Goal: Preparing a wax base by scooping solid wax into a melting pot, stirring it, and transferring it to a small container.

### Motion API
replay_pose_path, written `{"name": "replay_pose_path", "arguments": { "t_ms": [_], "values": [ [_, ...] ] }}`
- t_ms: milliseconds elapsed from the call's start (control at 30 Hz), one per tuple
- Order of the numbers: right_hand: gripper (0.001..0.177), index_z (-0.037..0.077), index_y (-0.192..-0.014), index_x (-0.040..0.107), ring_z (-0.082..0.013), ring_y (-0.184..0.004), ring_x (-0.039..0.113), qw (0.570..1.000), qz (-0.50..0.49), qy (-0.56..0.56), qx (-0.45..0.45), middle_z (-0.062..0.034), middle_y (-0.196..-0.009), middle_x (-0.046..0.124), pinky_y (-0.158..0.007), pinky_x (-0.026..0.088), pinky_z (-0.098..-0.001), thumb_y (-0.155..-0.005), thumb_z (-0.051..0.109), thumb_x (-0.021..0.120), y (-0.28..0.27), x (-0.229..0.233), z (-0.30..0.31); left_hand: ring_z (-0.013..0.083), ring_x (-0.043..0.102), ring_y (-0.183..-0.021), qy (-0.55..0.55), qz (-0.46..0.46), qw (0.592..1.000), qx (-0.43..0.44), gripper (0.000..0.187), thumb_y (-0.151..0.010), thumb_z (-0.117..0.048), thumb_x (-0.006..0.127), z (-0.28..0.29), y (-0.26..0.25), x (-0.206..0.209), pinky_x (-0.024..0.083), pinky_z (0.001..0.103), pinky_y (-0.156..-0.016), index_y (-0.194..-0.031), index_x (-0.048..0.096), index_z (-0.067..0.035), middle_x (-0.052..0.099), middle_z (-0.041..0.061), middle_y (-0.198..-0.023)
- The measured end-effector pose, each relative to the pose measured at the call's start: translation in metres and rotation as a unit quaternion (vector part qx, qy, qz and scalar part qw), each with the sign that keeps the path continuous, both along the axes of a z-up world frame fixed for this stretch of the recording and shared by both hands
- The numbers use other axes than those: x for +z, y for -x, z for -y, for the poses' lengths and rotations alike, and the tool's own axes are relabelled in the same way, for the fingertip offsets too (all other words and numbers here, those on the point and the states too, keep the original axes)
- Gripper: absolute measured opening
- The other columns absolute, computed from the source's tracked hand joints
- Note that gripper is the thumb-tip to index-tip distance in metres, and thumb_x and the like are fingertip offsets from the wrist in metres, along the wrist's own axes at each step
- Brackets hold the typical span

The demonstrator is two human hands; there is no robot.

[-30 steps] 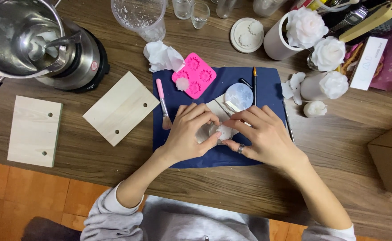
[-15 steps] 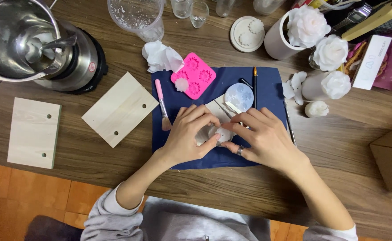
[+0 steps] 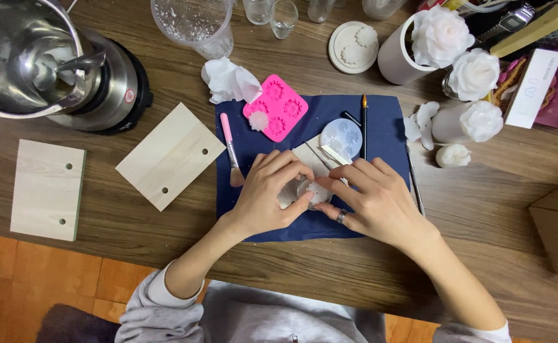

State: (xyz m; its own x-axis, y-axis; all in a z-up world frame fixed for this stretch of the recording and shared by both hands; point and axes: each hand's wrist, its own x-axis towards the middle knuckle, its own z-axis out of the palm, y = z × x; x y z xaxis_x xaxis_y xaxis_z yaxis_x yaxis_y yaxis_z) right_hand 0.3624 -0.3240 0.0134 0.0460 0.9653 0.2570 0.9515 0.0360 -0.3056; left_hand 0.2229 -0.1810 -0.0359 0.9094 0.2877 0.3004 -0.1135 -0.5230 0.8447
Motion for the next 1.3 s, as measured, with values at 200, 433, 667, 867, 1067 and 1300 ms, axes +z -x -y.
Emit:
{"name": "replay_pose_path", "arguments": {
  "t_ms": [200, 433, 667, 867, 1067, 1300],
  "values": [
    [0.021, 0.011, -0.089, 0.068, -0.0174, -0.066, 0.05, 1.0, -0.001, -0.002, -0.001, -0.0029, -0.084, 0.06, -0.057, 0.036, -0.0286, -0.081, 0.03, 0.07, 0.0, 0.002, -0.001, 0.0206, 0.051, -0.076, 0.0, -0.005, 1.0, 0.0, 0.014, -0.075, -0.016, 0.063, 0.001, 0.0, -0.001, 0.036, 0.034, -0.072, -0.087, 0.062, -0.012, 0.049, 0.002, -0.078],
    [0.021, 0.011, -0.091, 0.069, -0.0174, -0.065, 0.049, 1.0, -0.008, -0.015, -0.006, -0.0034, -0.083, 0.06, -0.057, 0.035, -0.0286, -0.081, 0.029, 0.07, 0.001, 0.0, 0.0, 0.0207, 0.051, -0.076, 0.0, -0.005, 1.0, 0.001, 0.013, -0.075, -0.015, 0.063, 0.001, 0.0, -0.003, 0.036, 0.034, -0.072, -0.087, 0.062, -0.012, 0.049, 0.002, -0.077],
    [0.02, 0.011, -0.09, 0.069, -0.0173, -0.064, 0.049, 1.0, -0.009, -0.015, -0.011, -0.0037, -0.082, 0.06, -0.057, 0.036, -0.0287, -0.08, 0.029, 0.071, 0.003, 0.001, -0.002, 0.0205, 0.05, -0.075, 0.005, 0.002, 1.0, 0.007, 0.012, -0.075, -0.015, 0.063, 0.002, 0.0, -0.003, 0.036, 0.034, -0.071, -0.087, 0.062, -0.012, 0.049, 0.002, -0.077],
    [0.023, 0.011, -0.089, 0.07, -0.0199, -0.066, 0.054, 0.997, -0.074, -0.007, -0.032, -0.005, -0.081, 0.063, -0.058, 0.04, -0.0297, -0.08, 0.032, 0.071, -0.003, 0.0, 0.004, 0.0189, 0.049, -0.074, 0.017, 0.022, 0.999, 0.015, 0.011, -0.078, -0.016, 0.061, 0.001, 0.0, 0.0, 0.035, 0.032, -0.071, -0.088, 0.062, -0.013, 0.049, 0.001, -0.077],
    [0.03, 0.008, -0.094, 0.071, -0.0222, -0.066, 0.057, 0.966, -0.237, -0.018, -0.103, -0.0082, -0.082, 0.066, -0.06, 0.045, -0.0307, -0.073, 0.029, 0.077, -0.023, 0.001, 0.017, 0.0187, 0.047, -0.075, -0.077, 0.054, 0.995, 0.03, 0.009, -0.074, -0.012, 0.065, 0.0, -0.001, 0.001, 0.036, 0.035, -0.073, -0.082, 0.063, -0.014, 0.049, 0.0, -0.08],
    [0.032, 0.011, -0.097, 0.073, -0.017, -0.063, 0.056, 0.955, -0.254, -0.024, -0.152, -0.0042, -0.085, 0.067, -0.06, 0.047, -0.0279, -0.069, 0.023, 0.081, -0.032, -0.001, 0.036, 0.0214, 0.047, -0.08, -0.218, 0.053, 0.973, 0.048, 0.009, -0.068, -0.015, 0.071, 0.002, -0.001, 0.012, 0.034, 0.039, -0.078, -0.072, 0.062, -0.016, 0.047, 0.0, -0.081]
  ]
}}
